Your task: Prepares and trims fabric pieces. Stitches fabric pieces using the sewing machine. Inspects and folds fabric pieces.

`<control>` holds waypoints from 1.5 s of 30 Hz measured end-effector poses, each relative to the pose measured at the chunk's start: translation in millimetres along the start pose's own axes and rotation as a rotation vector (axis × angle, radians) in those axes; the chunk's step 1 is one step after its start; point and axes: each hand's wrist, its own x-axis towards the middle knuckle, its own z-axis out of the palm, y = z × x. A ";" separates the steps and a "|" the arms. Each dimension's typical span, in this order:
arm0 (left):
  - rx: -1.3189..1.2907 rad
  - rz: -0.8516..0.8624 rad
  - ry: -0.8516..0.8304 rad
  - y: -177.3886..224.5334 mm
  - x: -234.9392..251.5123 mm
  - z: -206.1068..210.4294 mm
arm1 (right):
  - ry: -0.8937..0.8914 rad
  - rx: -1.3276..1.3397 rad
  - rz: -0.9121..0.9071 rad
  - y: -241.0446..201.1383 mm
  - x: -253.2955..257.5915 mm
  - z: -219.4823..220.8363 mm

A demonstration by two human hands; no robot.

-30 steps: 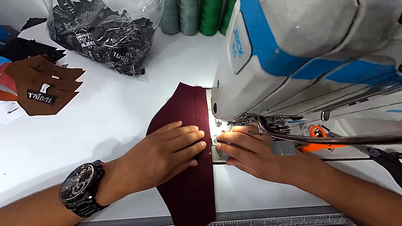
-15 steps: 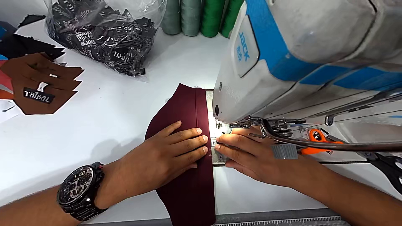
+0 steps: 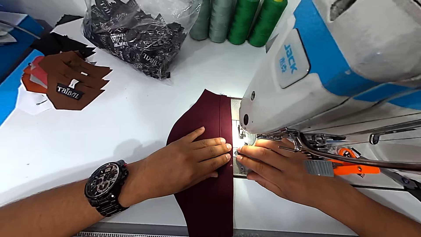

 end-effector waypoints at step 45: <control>0.053 0.011 0.021 2.8 3.4 -1.9 | -0.061 0.002 0.022 -0.2 -4.1 -2.2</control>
